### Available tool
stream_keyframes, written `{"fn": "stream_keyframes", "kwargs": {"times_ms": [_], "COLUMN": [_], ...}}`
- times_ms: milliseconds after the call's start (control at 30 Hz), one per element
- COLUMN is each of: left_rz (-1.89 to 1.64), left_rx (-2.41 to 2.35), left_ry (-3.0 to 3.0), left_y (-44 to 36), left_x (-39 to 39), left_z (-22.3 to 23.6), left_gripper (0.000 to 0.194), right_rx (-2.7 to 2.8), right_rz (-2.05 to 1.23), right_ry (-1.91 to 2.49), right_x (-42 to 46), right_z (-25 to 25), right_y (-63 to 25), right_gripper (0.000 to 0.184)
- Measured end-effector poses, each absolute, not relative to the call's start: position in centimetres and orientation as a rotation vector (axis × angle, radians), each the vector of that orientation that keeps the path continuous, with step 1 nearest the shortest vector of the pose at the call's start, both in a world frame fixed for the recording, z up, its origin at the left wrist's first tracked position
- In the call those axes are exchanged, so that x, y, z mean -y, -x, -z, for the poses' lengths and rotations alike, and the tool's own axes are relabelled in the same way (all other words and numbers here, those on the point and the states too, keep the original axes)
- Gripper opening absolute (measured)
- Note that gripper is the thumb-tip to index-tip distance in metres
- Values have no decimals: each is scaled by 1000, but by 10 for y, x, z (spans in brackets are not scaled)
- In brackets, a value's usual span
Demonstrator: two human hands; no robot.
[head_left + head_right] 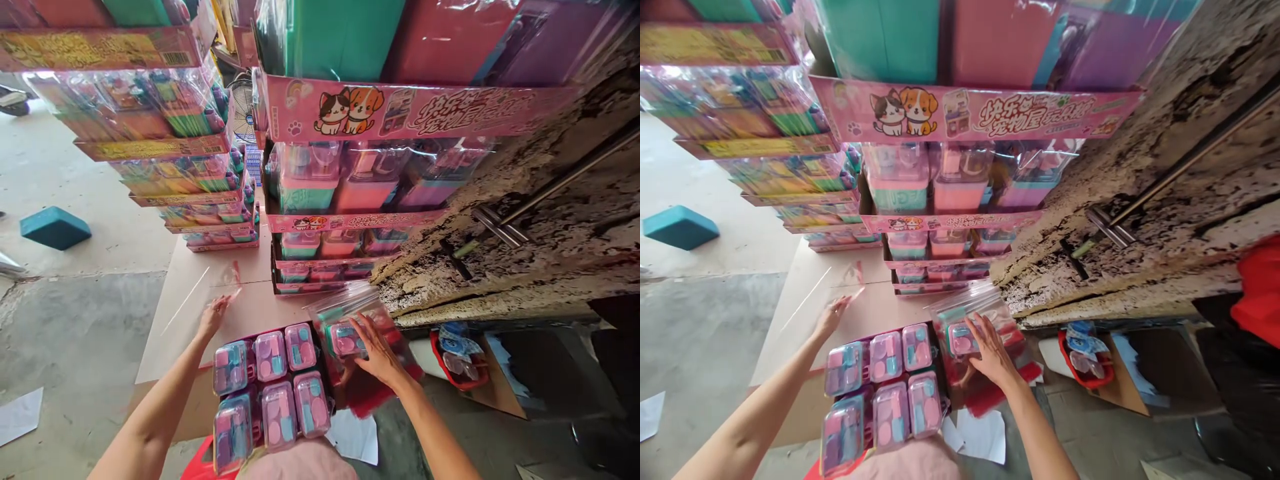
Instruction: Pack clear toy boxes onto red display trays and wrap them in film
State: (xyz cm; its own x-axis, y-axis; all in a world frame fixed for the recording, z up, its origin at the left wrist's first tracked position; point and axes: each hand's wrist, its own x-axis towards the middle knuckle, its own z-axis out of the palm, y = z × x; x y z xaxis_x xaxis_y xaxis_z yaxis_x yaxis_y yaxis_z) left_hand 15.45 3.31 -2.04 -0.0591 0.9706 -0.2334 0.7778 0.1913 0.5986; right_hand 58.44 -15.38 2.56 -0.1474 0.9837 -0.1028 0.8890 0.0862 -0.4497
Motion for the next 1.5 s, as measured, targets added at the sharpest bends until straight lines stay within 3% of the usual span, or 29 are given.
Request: {"fn": "stream_keyframes", "kwargs": {"times_ms": [133,300,400,500,600,733,900,1100,1300,1500], "left_rz": [-746,-1133,-1098,-866,-514,-175,-90,-101,-66,-44], "left_rx": [-1884,-1569,-1376,-1187,-1078,-1183,-1262,-1072,-949,-966], "left_ry": [-1422,-1269,-1469,-1877,-2226,-2446,-2631,-2787,-2751,-2556], "left_y": [-153,-171,-201,-237,-261,-258,-225,-210,-185,-118], "left_x": [-39,-19,12,49,81,110,118,106,85,42], "left_z": [-11,-84,-122,-137,-130,-99,-54,-30,-34,-35], "left_gripper": [58,66,62,50,41,46,56,59,57,48], "right_rx": [1962,1654,1446,1291,1229,1189,928,427,213,481], "right_rz": [-491,-290,-556,-1124,-1457,-1218,-851,-1118,-1205,-1320], "right_ry": [1890,1756,1669,1470,1294,1476,1778,1861,1752,1739], "right_x": [166,167,154,139,132,145,196,240,231,207], "right_z": [-28,-55,-88,-120,-131,-99,-15,57,60,52], "right_y": [-590,-579,-545,-498,-460,-450,-469,-459,-414,-352], "right_gripper": [87,59,43,43,53,55,57,73,77,79]}}
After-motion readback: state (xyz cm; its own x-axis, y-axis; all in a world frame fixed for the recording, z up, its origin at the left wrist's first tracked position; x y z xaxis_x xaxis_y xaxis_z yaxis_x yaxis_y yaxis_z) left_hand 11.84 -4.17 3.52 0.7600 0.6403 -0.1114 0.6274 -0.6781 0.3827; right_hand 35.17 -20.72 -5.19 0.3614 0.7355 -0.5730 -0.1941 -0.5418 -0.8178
